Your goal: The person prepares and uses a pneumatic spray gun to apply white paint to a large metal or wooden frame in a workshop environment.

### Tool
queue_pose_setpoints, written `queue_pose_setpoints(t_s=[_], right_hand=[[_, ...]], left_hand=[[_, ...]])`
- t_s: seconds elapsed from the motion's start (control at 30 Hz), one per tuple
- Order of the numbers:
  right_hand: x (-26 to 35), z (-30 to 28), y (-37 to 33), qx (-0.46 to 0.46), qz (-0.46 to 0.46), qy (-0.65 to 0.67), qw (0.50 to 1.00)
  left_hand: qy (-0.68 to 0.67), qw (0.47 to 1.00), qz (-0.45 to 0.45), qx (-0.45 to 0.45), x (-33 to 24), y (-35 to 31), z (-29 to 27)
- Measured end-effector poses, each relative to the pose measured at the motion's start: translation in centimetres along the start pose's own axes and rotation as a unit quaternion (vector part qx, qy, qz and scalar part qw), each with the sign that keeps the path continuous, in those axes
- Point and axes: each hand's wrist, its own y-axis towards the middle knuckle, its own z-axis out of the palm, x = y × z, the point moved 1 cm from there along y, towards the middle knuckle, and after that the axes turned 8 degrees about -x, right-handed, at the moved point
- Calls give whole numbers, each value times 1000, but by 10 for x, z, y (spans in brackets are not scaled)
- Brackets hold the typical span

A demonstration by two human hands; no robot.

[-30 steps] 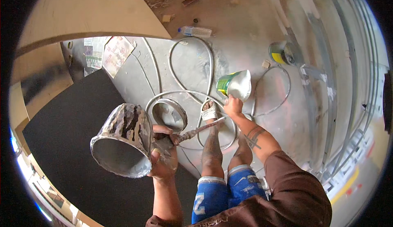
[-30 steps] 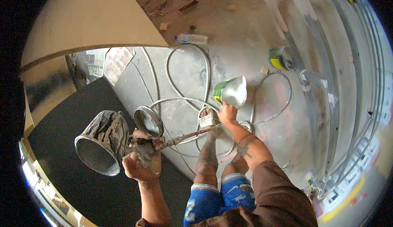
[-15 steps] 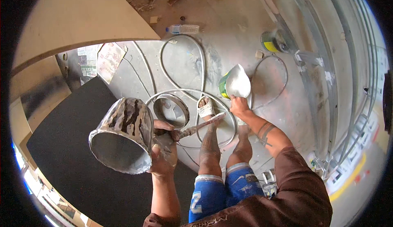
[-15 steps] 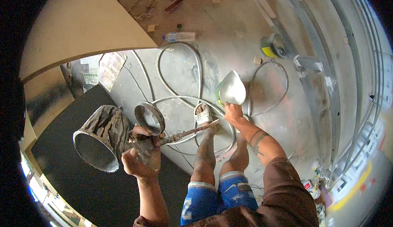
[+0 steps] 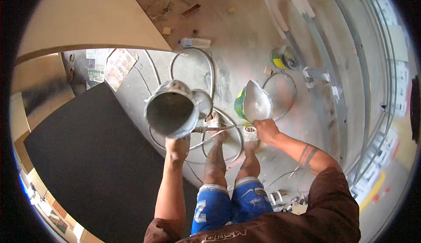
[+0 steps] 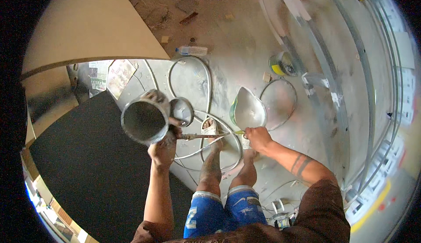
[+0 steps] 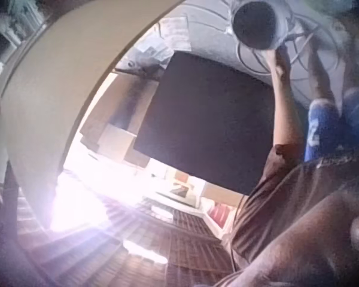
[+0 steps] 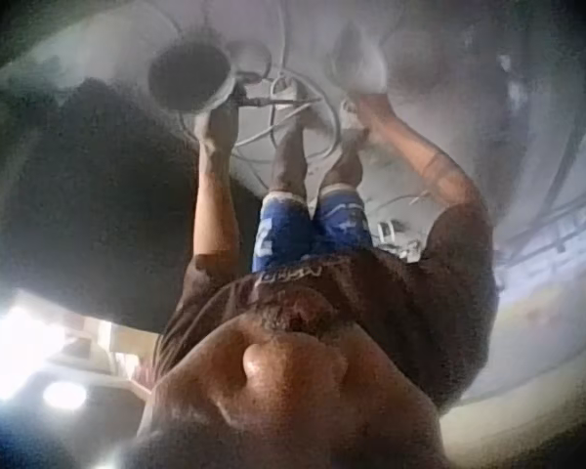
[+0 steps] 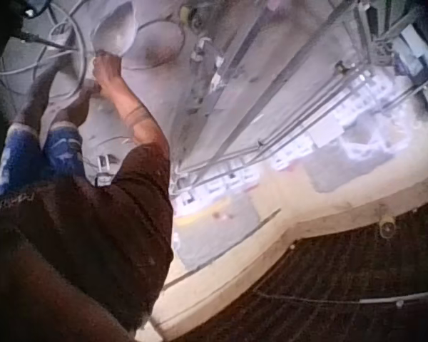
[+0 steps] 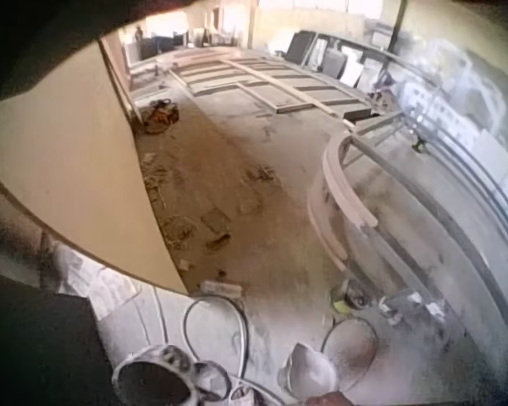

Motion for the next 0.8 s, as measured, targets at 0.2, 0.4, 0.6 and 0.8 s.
queue_pose_setpoints(t_s=[0.2, 0.4, 0.6, 0.8], right_hand=[[13, -98, -62, -21, -127, -54, 990], [41, -209, -115, -36, -190, -97, 976], [60, -296, -155, -71, -253, -173, 949], [58, -332, -168, -26, -291, -208, 934]], left_hand=[[48, 998, -29, 30, 17, 27, 29], [178, 980, -48, 82, 1, 30, 79], [280, 949, -85, 113, -11, 21, 130], [325, 929, -39, 172, 0, 20, 156]])
